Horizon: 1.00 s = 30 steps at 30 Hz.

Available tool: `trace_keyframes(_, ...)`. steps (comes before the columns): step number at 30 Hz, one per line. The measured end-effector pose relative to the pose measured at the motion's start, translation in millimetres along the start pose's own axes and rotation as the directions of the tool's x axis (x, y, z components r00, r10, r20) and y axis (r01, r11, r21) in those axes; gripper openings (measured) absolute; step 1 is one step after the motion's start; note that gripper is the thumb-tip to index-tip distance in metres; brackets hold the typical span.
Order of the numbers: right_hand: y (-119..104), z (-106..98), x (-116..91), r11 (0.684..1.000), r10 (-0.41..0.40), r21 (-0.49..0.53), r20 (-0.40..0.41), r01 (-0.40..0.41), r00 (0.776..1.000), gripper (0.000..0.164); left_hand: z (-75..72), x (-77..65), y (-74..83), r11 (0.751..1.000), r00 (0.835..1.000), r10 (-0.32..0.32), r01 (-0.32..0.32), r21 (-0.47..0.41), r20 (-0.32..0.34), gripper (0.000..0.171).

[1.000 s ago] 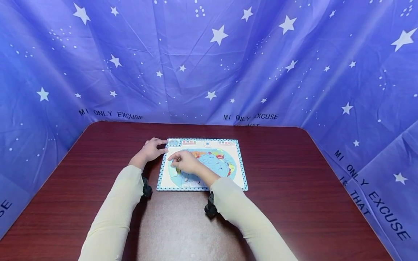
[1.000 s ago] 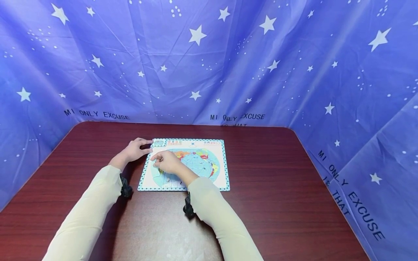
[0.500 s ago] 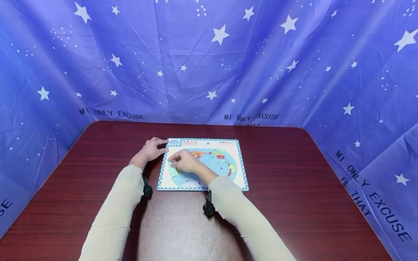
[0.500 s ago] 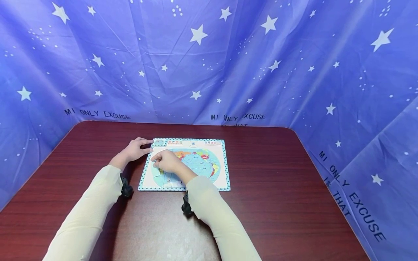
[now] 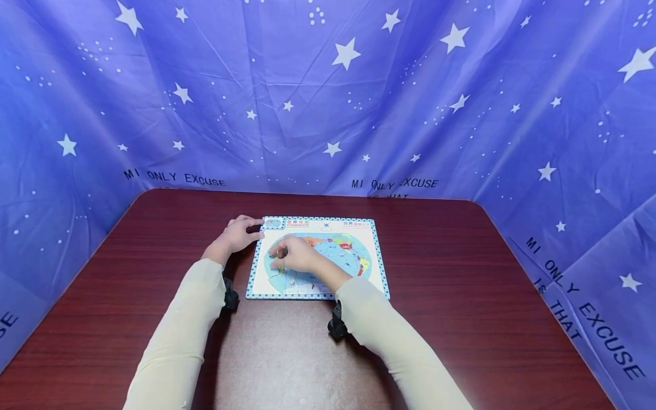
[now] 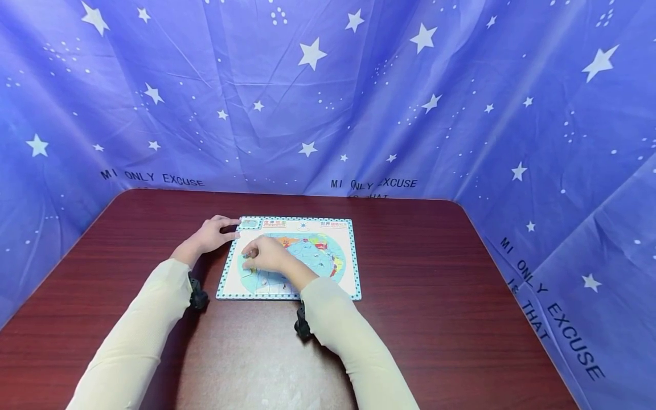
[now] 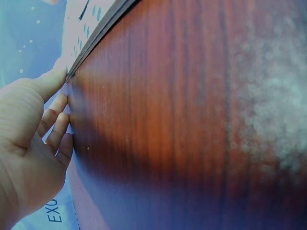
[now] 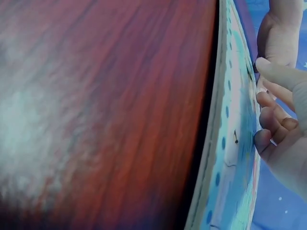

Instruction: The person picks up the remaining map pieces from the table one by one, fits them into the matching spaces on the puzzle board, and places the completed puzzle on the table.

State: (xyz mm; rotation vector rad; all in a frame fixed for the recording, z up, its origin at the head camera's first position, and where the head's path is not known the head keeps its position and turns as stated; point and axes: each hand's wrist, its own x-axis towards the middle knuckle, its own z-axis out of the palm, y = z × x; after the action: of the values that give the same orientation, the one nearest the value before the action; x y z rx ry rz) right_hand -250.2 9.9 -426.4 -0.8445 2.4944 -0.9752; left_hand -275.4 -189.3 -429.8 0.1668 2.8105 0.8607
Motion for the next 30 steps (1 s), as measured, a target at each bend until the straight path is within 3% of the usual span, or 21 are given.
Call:
trace_keyframes(7,-3.8,-2.6,-6.3,0.988,-0.057,-0.140,0.069,0.066,0.996,0.038,-0.1,-1.2,0.5,1.000,1.000,0.000,0.000,0.001,-0.003,0.050)
trace_keyframes(30,-6.4,-3.7,-9.9,0.965,-0.052,-0.250,0.102,0.076,0.993,0.037,0.0,0.5,-1.1,1.000,1.000,-0.002,0.002,-0.003,0.002,0.051)
